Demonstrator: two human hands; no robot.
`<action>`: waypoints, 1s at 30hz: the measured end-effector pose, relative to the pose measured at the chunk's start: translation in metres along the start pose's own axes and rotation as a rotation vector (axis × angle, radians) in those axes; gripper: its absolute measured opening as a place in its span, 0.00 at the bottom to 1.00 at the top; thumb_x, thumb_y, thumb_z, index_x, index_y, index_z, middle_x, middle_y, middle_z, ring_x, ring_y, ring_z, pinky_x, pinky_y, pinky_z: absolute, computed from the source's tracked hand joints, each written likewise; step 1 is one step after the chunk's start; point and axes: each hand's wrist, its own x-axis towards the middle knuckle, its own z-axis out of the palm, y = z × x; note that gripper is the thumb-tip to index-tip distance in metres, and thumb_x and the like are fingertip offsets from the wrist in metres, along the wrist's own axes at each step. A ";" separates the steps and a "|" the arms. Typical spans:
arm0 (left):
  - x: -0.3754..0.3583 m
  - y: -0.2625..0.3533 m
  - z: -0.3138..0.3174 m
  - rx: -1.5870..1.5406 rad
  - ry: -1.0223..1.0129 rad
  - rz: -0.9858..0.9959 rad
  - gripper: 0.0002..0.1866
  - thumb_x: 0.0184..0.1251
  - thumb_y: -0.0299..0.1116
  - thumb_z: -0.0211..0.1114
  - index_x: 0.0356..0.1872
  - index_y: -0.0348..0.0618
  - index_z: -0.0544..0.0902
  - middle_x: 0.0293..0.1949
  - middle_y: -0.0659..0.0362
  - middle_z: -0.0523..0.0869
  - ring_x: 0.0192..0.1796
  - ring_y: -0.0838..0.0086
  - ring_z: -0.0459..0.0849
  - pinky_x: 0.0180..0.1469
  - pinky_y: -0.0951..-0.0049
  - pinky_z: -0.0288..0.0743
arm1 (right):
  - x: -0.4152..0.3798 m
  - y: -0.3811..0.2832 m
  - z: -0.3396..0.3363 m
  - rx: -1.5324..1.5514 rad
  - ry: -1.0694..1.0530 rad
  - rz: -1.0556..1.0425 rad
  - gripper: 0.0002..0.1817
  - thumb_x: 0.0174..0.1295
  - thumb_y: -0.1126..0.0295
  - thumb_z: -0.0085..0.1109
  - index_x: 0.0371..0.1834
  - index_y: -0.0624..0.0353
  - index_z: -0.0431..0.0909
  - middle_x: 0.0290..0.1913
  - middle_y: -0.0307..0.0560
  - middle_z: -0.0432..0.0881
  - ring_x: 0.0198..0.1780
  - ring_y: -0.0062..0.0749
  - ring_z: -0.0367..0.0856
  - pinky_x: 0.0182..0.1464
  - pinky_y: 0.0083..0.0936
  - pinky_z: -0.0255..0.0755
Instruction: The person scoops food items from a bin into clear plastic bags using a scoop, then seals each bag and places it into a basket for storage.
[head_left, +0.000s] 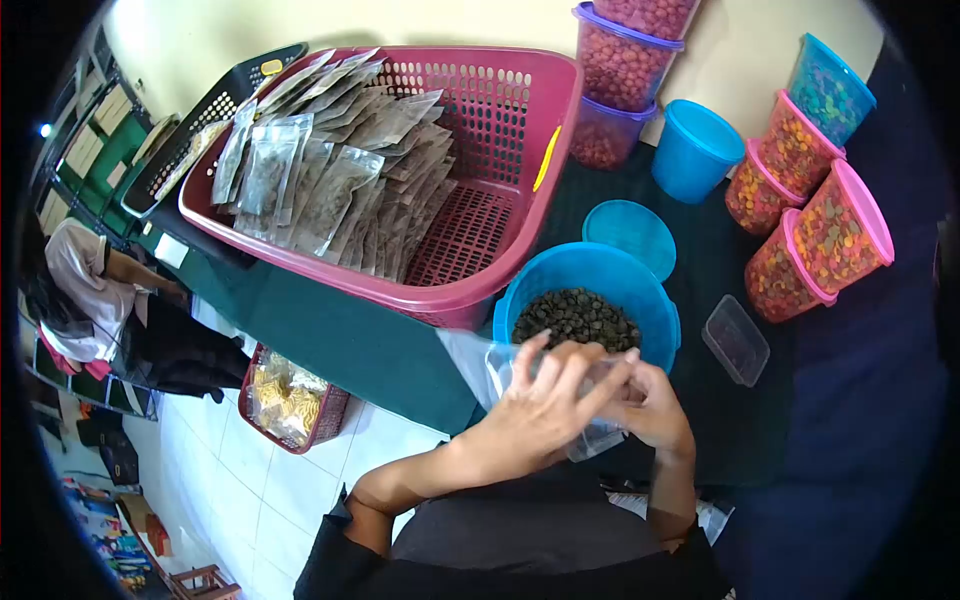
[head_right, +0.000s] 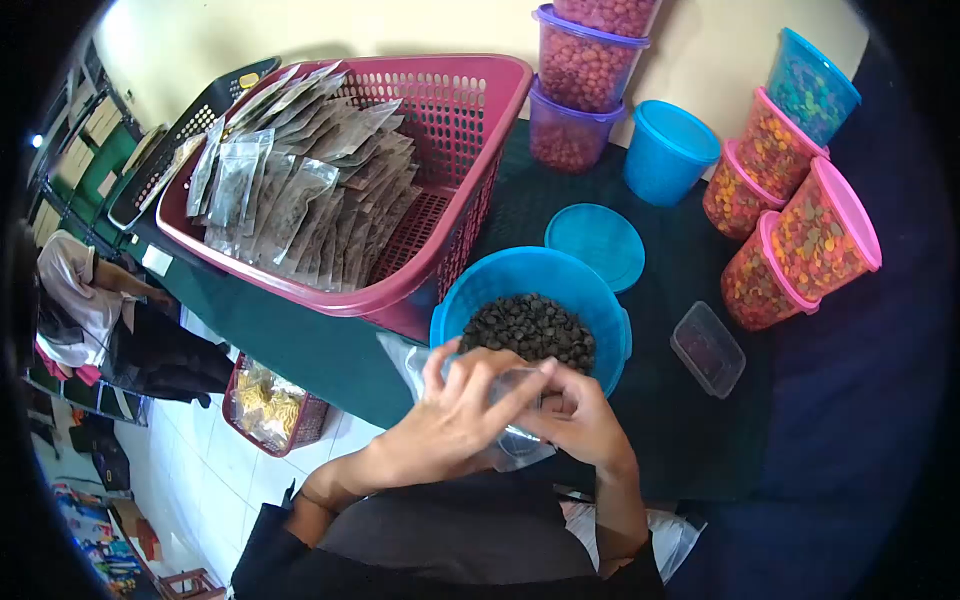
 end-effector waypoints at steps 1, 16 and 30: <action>0.002 0.002 -0.002 -0.041 -0.036 0.071 0.53 0.25 0.35 0.72 0.62 0.43 0.54 0.51 0.51 0.62 0.58 0.58 0.60 0.58 0.51 0.47 | -0.005 -0.005 -0.005 0.003 0.015 -0.005 0.21 0.45 0.78 0.63 0.44 0.66 0.69 0.38 0.42 0.74 0.29 0.13 0.73 0.23 0.10 0.67; -0.038 -0.062 0.031 -1.289 0.248 -0.659 0.35 0.45 0.24 0.68 0.55 0.33 0.58 0.48 0.53 0.68 0.39 0.77 0.71 0.40 0.77 0.71 | -0.071 0.017 -0.048 0.157 0.541 -0.204 0.09 0.39 0.79 0.65 0.20 0.62 0.72 0.18 0.43 0.76 0.13 0.16 0.70 0.13 0.09 0.62; -0.028 -0.049 0.015 -1.331 0.146 -0.428 0.11 0.48 0.15 0.59 0.35 0.36 0.77 0.34 0.61 0.79 0.37 0.82 0.75 0.40 0.82 0.68 | -0.095 -0.002 -0.039 -0.006 0.554 -0.234 0.18 0.35 0.82 0.67 0.28 0.62 0.67 0.29 0.47 0.77 0.27 0.19 0.76 0.27 0.14 0.71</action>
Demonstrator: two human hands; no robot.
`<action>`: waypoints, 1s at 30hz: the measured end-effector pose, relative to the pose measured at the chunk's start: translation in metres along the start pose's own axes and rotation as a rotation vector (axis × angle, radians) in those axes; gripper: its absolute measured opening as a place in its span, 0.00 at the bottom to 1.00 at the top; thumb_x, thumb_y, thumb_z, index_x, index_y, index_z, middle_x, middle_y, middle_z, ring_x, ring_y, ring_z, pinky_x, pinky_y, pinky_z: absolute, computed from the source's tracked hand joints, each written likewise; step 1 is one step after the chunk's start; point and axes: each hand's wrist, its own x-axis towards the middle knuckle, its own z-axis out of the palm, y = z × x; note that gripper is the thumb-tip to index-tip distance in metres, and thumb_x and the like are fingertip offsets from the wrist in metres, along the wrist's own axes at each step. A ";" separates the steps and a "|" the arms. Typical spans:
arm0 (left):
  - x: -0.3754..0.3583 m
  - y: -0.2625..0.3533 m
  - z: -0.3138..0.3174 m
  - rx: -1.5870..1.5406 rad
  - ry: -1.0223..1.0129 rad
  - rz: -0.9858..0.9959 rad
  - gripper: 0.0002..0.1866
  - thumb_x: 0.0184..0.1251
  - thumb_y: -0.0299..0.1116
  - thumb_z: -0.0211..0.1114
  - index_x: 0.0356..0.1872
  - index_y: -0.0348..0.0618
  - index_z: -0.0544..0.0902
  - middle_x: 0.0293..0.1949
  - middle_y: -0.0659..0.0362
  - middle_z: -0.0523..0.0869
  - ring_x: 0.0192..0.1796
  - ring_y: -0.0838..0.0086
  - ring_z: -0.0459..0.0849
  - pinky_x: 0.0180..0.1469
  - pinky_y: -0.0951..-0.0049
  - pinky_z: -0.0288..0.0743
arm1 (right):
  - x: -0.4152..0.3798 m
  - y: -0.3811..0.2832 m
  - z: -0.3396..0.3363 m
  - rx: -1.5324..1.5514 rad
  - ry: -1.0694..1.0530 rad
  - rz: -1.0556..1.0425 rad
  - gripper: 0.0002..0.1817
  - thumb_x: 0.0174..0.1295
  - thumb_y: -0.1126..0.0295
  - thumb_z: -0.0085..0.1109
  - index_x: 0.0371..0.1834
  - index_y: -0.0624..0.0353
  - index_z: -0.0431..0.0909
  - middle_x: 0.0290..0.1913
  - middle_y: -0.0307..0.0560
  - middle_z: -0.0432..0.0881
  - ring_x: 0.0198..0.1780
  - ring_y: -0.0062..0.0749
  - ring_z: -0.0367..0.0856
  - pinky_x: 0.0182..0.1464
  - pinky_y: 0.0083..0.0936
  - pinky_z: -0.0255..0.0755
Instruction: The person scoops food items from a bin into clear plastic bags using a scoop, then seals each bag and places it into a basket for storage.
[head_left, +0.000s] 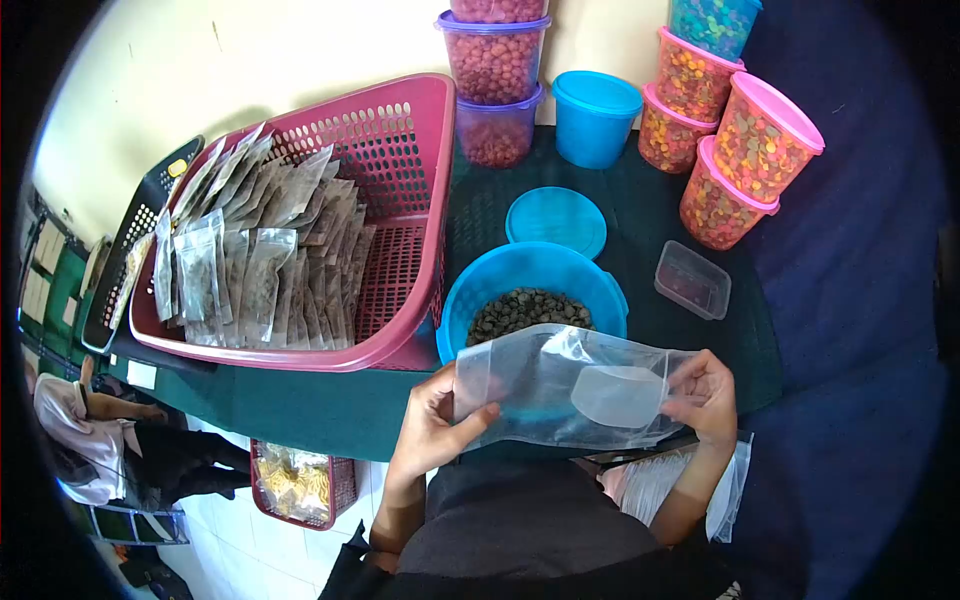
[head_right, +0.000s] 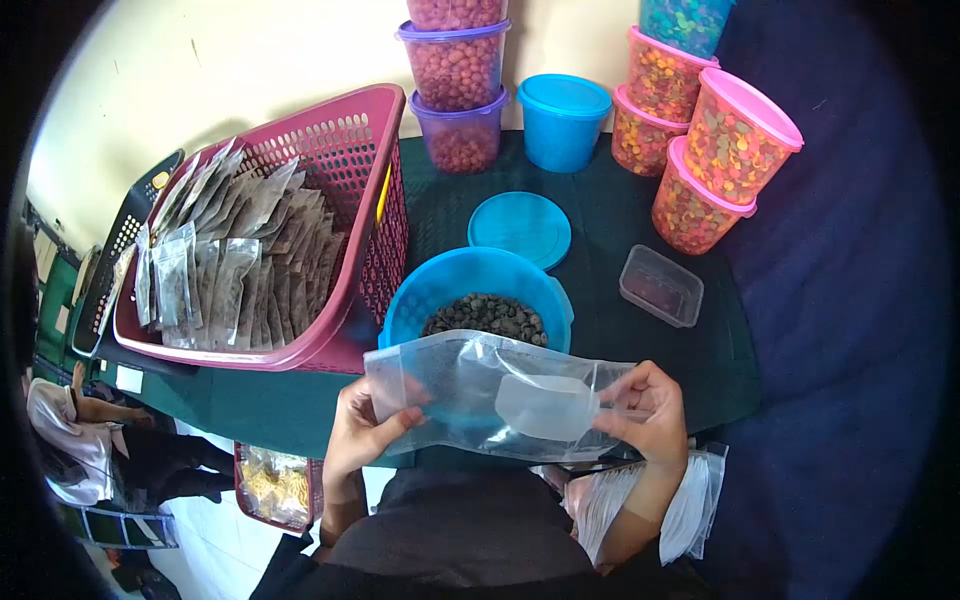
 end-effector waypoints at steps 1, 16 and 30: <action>0.002 -0.001 -0.004 0.017 -0.075 0.000 0.12 0.49 0.19 0.59 0.39 0.36 0.76 0.39 0.57 0.77 0.41 0.78 0.75 0.43 0.79 0.68 | -0.001 -0.001 0.002 -0.015 -0.029 0.015 0.19 0.35 0.81 0.67 0.29 0.62 0.67 0.31 0.46 0.77 0.28 0.17 0.75 0.29 0.13 0.70; 0.019 -0.010 -0.010 -0.496 -0.435 -0.157 0.39 0.56 0.60 0.46 0.59 0.38 0.52 0.53 0.44 0.67 0.53 0.53 0.70 0.49 0.56 0.68 | 0.014 0.004 0.019 0.049 -0.011 -0.015 0.19 0.38 0.79 0.66 0.33 0.62 0.66 0.30 0.43 0.74 0.30 0.17 0.74 0.31 0.13 0.68; 0.016 -0.019 -0.018 -1.002 -0.656 -0.177 0.62 0.34 0.82 0.34 0.63 0.36 0.49 0.64 0.40 0.45 0.66 0.48 0.46 0.61 0.42 0.42 | 0.013 0.009 0.004 0.159 -0.059 0.021 0.10 0.51 0.75 0.55 0.37 0.68 0.74 0.28 0.50 0.79 0.27 0.26 0.78 0.31 0.19 0.73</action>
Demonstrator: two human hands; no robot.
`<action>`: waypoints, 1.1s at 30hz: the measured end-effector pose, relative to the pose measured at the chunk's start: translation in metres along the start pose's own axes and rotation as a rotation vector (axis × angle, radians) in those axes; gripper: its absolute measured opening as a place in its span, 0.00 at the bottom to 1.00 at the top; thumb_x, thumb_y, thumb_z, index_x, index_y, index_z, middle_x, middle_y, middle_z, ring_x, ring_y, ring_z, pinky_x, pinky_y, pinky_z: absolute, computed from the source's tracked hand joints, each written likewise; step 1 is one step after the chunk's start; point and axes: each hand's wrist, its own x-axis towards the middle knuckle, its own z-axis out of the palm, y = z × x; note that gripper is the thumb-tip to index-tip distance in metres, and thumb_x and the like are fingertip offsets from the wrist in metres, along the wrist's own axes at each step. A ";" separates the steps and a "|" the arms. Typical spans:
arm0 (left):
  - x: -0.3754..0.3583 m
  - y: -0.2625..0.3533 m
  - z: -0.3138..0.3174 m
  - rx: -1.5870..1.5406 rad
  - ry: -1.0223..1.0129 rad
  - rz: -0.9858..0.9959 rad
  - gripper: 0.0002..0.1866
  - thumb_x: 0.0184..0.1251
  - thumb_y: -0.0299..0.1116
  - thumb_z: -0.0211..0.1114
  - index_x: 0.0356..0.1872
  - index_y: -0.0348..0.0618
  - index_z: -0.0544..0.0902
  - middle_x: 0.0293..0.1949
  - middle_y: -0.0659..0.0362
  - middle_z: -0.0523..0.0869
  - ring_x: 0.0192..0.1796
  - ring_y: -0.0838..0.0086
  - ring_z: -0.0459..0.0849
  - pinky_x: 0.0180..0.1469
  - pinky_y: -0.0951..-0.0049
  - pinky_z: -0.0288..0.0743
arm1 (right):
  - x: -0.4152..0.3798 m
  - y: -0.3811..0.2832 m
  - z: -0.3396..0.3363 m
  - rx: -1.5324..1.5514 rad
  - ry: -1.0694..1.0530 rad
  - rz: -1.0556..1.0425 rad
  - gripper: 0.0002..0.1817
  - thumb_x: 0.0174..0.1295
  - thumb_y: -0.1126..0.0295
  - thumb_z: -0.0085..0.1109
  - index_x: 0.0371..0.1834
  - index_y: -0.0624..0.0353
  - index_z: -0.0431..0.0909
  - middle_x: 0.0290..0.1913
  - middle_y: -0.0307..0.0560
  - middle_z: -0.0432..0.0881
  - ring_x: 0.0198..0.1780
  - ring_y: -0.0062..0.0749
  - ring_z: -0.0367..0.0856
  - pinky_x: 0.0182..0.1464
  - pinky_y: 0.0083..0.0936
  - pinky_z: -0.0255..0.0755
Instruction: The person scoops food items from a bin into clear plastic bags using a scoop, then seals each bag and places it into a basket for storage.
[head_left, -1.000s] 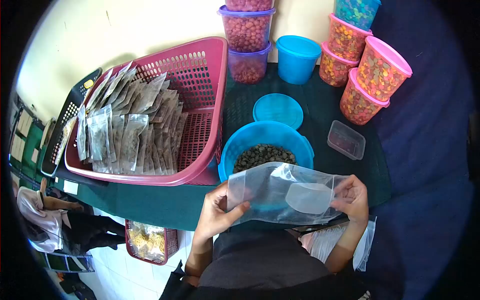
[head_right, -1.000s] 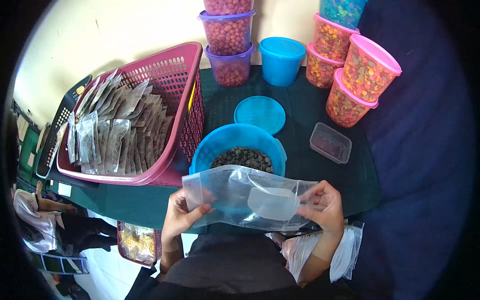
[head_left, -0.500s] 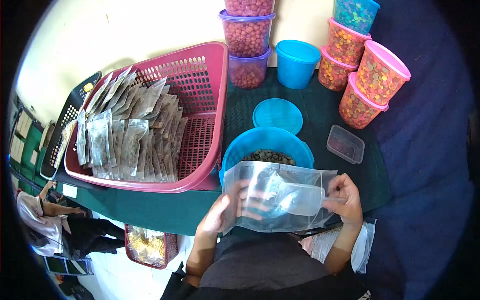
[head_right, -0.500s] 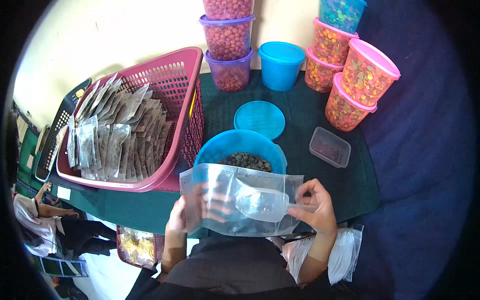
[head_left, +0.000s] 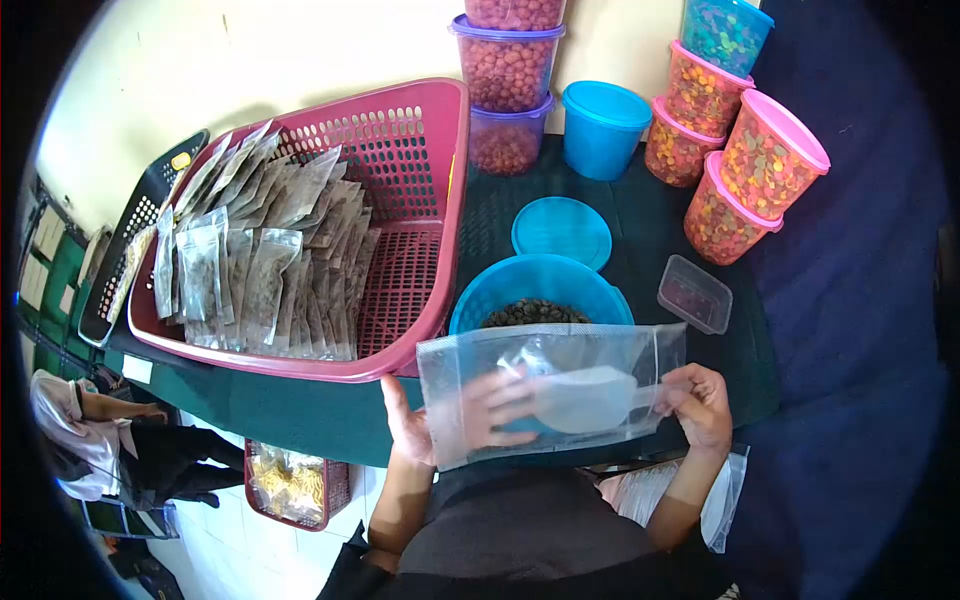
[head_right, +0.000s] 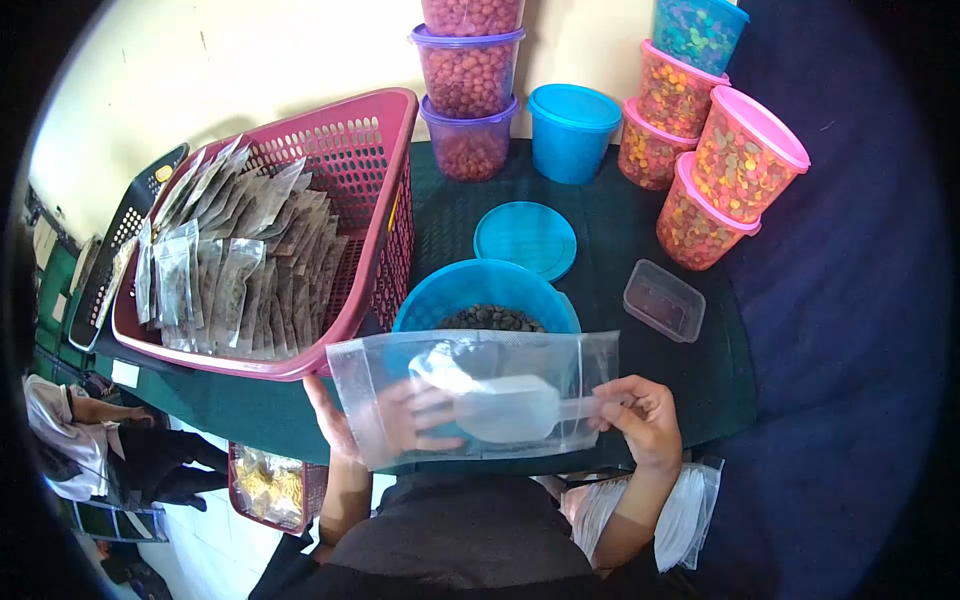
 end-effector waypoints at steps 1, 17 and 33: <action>0.001 -0.001 0.000 0.066 0.016 -0.018 0.62 0.34 0.82 0.34 0.63 0.36 0.48 0.64 0.41 0.44 0.66 0.50 0.45 0.61 0.42 0.41 | 0.001 -0.002 0.003 -0.060 -0.039 0.015 0.10 0.51 0.75 0.56 0.36 0.68 0.74 0.28 0.50 0.80 0.27 0.26 0.78 0.31 0.19 0.73; -0.004 -0.010 0.006 0.124 0.225 -0.048 0.54 0.35 0.49 0.60 0.64 0.38 0.42 0.65 0.47 0.44 0.67 0.56 0.44 0.63 0.47 0.39 | 0.004 0.006 0.032 0.149 0.010 0.163 0.15 0.57 0.71 0.51 0.45 0.70 0.69 0.34 0.56 0.79 0.33 0.34 0.81 0.35 0.25 0.77; -0.074 0.005 0.099 1.857 0.512 0.625 0.39 0.31 0.51 0.74 0.45 0.38 0.70 0.43 0.52 0.73 0.47 0.64 0.73 0.46 0.69 0.68 | 0.016 0.026 0.048 0.207 -0.104 0.243 0.11 0.59 0.73 0.47 0.41 0.69 0.70 0.28 0.52 0.78 0.27 0.29 0.79 0.30 0.20 0.73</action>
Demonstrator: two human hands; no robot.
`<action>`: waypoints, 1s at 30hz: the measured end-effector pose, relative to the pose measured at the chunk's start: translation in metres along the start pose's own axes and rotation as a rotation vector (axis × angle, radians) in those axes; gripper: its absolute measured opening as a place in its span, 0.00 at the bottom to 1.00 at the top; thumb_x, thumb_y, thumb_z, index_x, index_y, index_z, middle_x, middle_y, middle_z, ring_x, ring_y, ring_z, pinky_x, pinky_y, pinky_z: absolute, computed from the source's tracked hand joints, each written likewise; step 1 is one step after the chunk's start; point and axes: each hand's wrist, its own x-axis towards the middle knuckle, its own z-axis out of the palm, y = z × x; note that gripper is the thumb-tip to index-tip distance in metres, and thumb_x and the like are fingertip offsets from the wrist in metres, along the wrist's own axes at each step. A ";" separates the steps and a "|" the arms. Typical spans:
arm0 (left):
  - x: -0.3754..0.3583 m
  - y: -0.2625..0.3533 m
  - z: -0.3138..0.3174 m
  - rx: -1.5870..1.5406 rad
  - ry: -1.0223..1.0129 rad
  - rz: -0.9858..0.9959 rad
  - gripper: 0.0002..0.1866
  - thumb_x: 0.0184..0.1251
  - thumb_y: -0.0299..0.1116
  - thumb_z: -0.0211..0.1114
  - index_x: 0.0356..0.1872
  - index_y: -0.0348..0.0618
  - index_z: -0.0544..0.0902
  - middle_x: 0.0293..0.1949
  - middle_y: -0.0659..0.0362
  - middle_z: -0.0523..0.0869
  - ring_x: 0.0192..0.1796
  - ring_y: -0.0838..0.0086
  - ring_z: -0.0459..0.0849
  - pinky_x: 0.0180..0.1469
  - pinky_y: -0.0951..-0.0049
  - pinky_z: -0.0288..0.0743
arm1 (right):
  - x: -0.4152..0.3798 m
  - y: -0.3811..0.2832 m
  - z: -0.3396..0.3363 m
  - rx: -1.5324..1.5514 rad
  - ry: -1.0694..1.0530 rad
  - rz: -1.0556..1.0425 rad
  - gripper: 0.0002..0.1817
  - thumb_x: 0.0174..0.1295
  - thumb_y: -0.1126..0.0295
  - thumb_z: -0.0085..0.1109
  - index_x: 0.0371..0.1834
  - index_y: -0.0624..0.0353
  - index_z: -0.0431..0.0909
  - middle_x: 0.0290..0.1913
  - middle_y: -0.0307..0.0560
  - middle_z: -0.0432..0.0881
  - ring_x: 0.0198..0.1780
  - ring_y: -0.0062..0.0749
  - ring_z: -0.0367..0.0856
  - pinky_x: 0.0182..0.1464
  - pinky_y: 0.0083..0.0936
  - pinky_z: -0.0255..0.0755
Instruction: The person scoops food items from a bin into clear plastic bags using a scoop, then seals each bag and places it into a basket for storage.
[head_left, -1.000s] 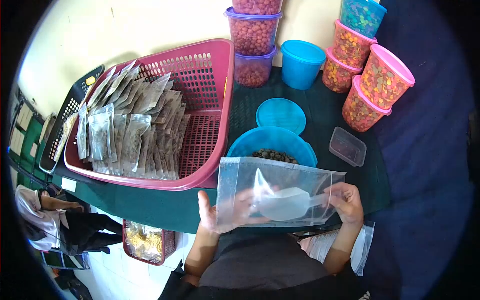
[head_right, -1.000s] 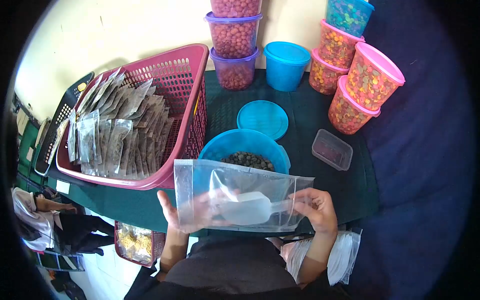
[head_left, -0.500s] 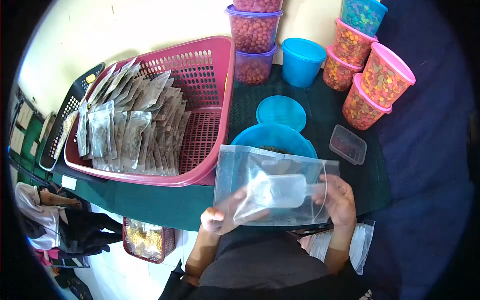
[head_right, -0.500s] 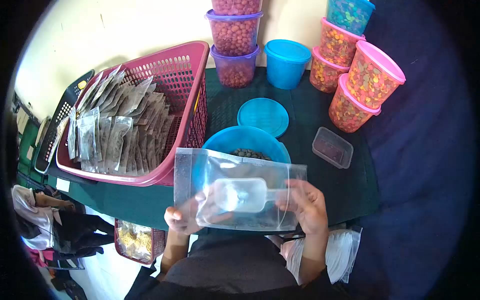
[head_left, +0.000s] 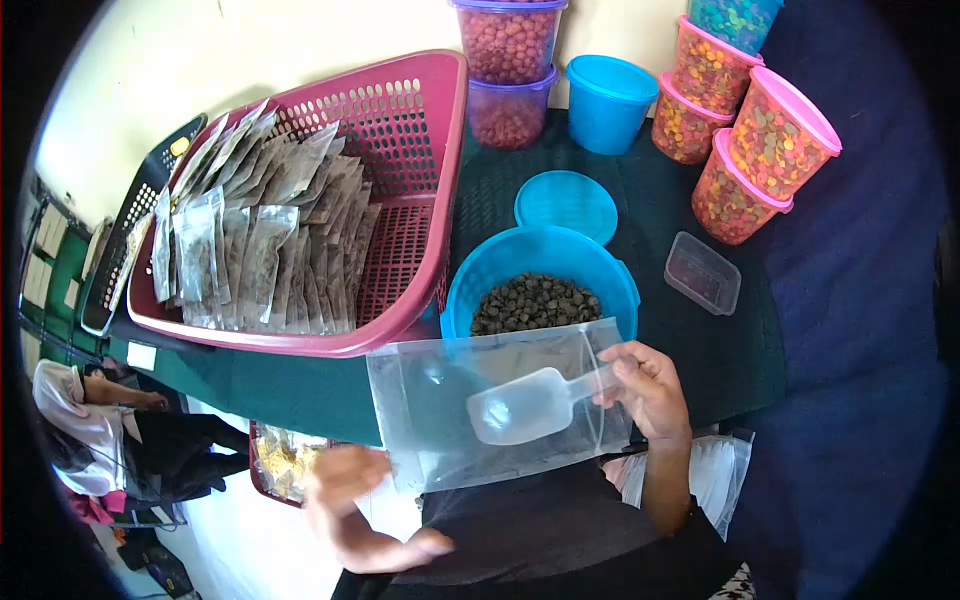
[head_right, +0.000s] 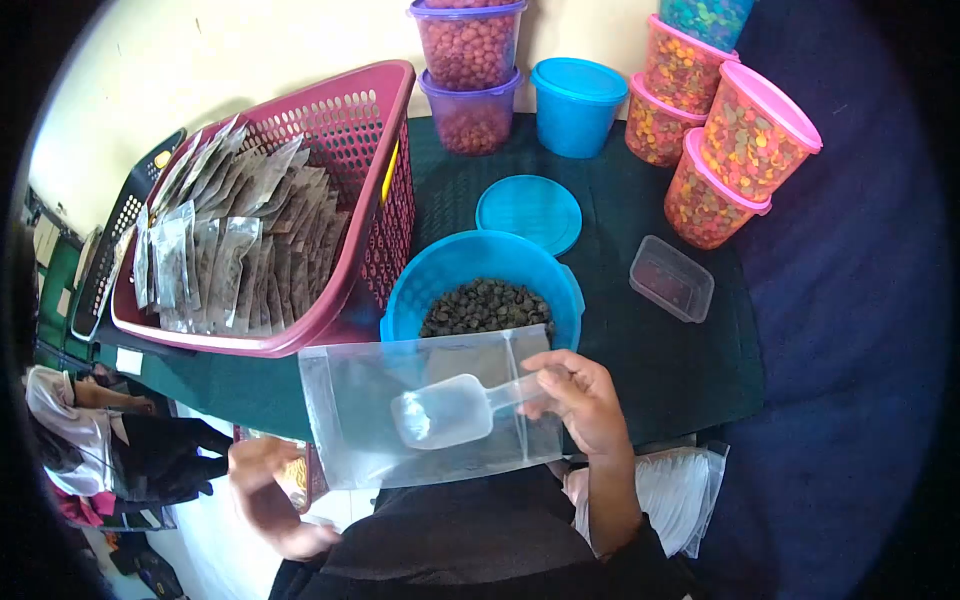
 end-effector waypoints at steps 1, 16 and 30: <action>0.016 0.017 0.006 0.129 -0.181 -0.028 0.43 0.28 0.50 0.75 0.49 0.39 0.68 0.46 0.50 0.71 0.50 0.60 0.71 0.49 0.64 0.65 | 0.002 0.000 0.005 -0.059 0.006 0.012 0.11 0.59 0.73 0.47 0.41 0.69 0.70 0.28 0.52 0.78 0.27 0.29 0.79 0.30 0.20 0.72; 0.019 0.021 0.025 -0.443 -0.285 -0.074 0.40 0.39 0.42 0.72 0.55 0.36 0.63 0.57 0.40 0.61 0.59 0.51 0.63 0.57 0.50 0.58 | 0.007 0.002 0.015 -0.104 0.055 -0.002 0.10 0.58 0.74 0.47 0.40 0.69 0.71 0.29 0.51 0.78 0.27 0.29 0.79 0.29 0.20 0.72; -0.041 -0.058 0.060 -0.434 -0.708 -0.733 0.26 0.44 0.34 0.69 0.49 0.42 0.74 0.52 0.53 0.74 0.56 0.64 0.69 0.59 0.67 0.58 | 0.015 0.000 0.012 0.041 0.091 -0.089 0.09 0.58 0.74 0.46 0.38 0.68 0.71 0.27 0.49 0.78 0.25 0.29 0.79 0.29 0.19 0.72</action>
